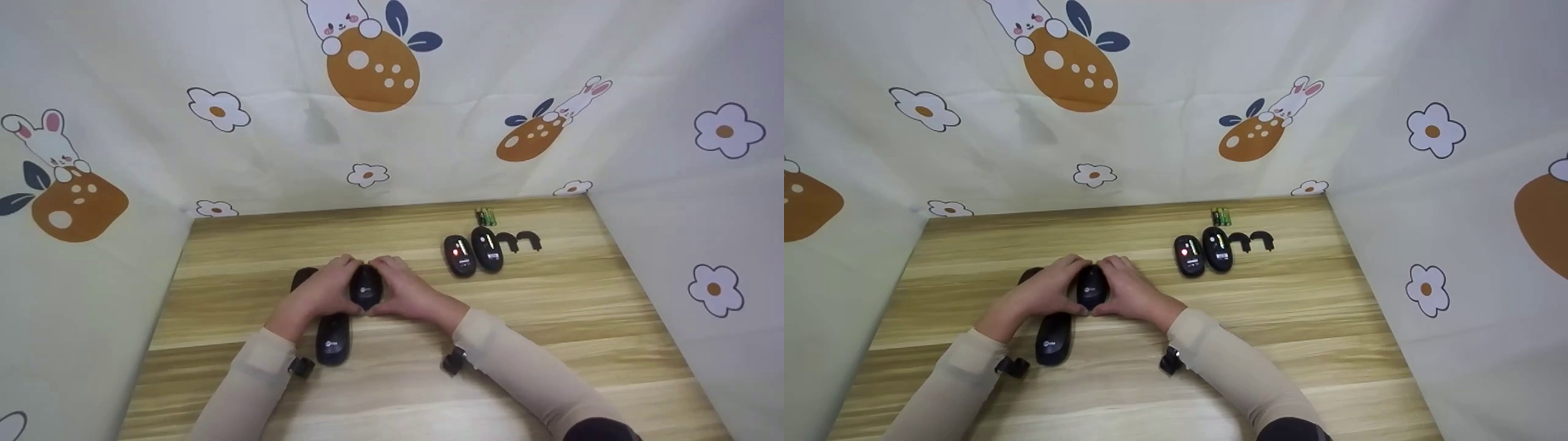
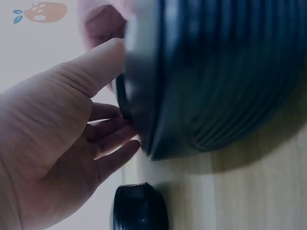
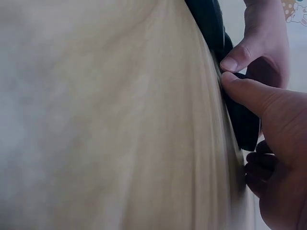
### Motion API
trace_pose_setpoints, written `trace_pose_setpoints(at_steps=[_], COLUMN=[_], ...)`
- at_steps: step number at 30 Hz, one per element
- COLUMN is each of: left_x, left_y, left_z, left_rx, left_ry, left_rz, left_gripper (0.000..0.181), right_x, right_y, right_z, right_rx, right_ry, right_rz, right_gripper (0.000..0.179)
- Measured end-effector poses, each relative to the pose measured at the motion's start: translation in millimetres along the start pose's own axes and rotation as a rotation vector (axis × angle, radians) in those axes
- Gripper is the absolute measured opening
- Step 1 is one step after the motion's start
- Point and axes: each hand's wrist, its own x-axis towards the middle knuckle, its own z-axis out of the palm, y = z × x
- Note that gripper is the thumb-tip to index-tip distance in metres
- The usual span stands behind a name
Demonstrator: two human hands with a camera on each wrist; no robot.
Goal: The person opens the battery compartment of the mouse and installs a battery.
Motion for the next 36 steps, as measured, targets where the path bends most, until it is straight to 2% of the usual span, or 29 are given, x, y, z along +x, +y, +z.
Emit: trace_pose_setpoints(at_steps=[3,6,12,20,32,36], left_x=[0.5,-0.4,-3.0,-5.2,-7.8,-11.0], left_y=[0.8,3.1,9.7,22.2,41.8,48.5], left_z=[2.0,3.4,7.1,14.3,28.4,31.0], left_rx=[-0.013,-0.039,-0.074,-0.058,-0.064,-0.097], left_ry=[0.014,0.022,0.040,0.074,0.116,0.132], left_rz=[0.023,0.033,0.076,0.147,0.156,0.159], left_gripper=[0.086,0.085,0.088,0.094,0.105,0.108], right_x=[2.3,1.2,-11.7,-31.2,-63.3,-73.1], right_y=[1,3,3,4,6,4], right_z=[1,1,-8,-19,-33,-38], right_rx=[-0.018,-0.013,0.025,0.047,0.084,0.111], right_ry=[0.005,0.004,0.010,0.028,0.054,0.052], right_rz=[-0.022,-0.036,-0.042,-0.040,-0.034,-0.024], right_gripper=[0.094,0.092,0.095,0.100,0.104,0.106])
